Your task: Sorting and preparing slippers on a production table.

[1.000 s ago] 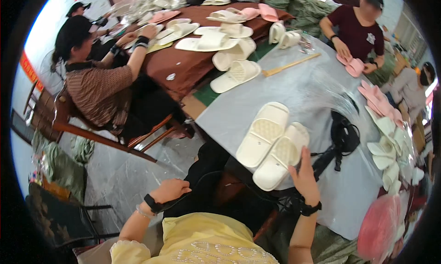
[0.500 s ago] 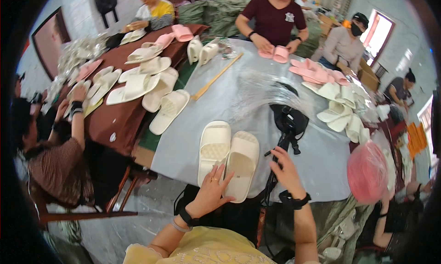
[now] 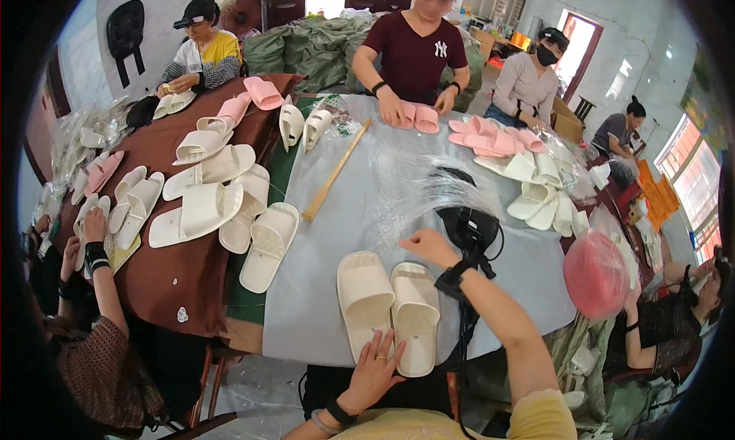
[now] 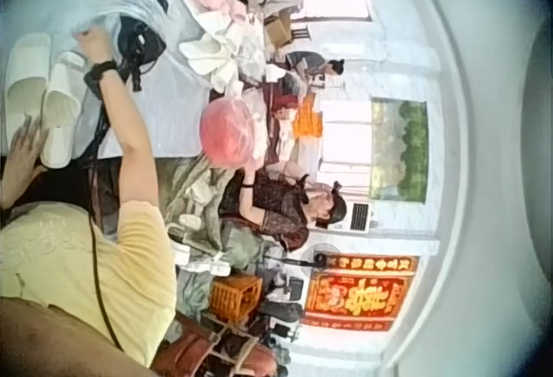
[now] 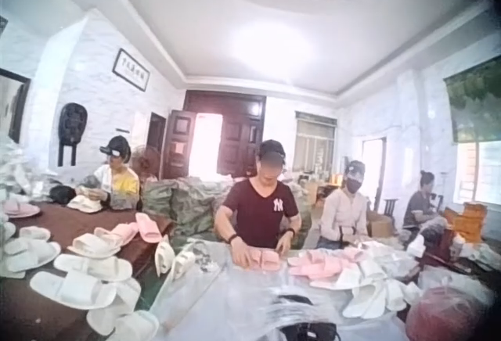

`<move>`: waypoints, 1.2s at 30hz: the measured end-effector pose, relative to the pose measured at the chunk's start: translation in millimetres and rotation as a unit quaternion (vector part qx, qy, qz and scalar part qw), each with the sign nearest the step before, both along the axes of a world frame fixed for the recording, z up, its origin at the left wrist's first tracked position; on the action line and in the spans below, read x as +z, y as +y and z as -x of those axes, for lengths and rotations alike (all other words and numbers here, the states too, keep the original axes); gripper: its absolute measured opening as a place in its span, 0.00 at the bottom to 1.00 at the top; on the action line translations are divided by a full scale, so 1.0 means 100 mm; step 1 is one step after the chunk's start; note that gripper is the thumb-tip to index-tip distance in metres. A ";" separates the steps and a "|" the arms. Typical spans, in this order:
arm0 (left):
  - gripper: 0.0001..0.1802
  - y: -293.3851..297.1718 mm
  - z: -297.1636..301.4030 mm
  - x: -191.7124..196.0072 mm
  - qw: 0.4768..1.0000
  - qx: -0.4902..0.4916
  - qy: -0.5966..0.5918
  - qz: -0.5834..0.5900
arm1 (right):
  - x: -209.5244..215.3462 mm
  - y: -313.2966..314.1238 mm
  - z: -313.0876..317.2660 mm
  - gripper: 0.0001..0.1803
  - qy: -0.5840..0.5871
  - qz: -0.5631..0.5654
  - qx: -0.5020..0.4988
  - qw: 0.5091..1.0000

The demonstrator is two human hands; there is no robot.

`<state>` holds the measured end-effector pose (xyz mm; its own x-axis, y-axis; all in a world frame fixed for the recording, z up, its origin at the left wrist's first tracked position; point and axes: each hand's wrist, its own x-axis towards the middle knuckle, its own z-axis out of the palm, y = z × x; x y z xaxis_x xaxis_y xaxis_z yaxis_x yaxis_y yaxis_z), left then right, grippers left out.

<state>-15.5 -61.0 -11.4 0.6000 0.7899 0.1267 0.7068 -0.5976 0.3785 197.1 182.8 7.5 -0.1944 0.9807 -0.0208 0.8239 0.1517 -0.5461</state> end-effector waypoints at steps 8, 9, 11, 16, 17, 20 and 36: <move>0.43 0.01 0.02 -0.01 1.000 -0.005 0.008 -0.014 | 0.09 -0.34 0.14 0.17 0.023 0.033 0.116 0.992; 0.43 0.00 0.02 -0.01 1.000 -0.003 0.011 -0.015 | 0.23 -0.53 0.22 0.15 0.053 0.049 0.158 0.985; 0.44 -0.01 0.01 -0.01 0.999 0.017 -0.010 -0.034 | 0.62 -1.04 0.28 0.10 0.095 0.082 0.250 0.960; 0.34 0.03 0.05 0.16 0.976 0.000 -0.196 0.096 | 1.16 -2.24 0.12 0.11 0.147 0.203 0.413 0.876; 0.29 -0.01 0.05 0.28 0.910 -0.005 -0.362 0.202 | 1.11 -2.36 0.09 0.11 0.166 0.198 0.453 0.853; 0.22 -0.08 0.07 0.72 0.698 -0.053 -0.509 0.501 | 0.93 -2.58 0.04 0.11 0.158 0.233 0.420 0.863; 0.17 -0.11 0.80 0.74 0.616 0.277 -0.669 0.310 | 0.23 -2.97 -0.67 0.10 0.270 0.395 0.120 0.870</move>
<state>-95.3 -72.0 63.1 -0.0984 0.9718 -0.2143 -0.4560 0.1474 0.8777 264.3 -114.3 30.8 -0.5820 0.6318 -0.5120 0.4107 -0.3150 -0.8556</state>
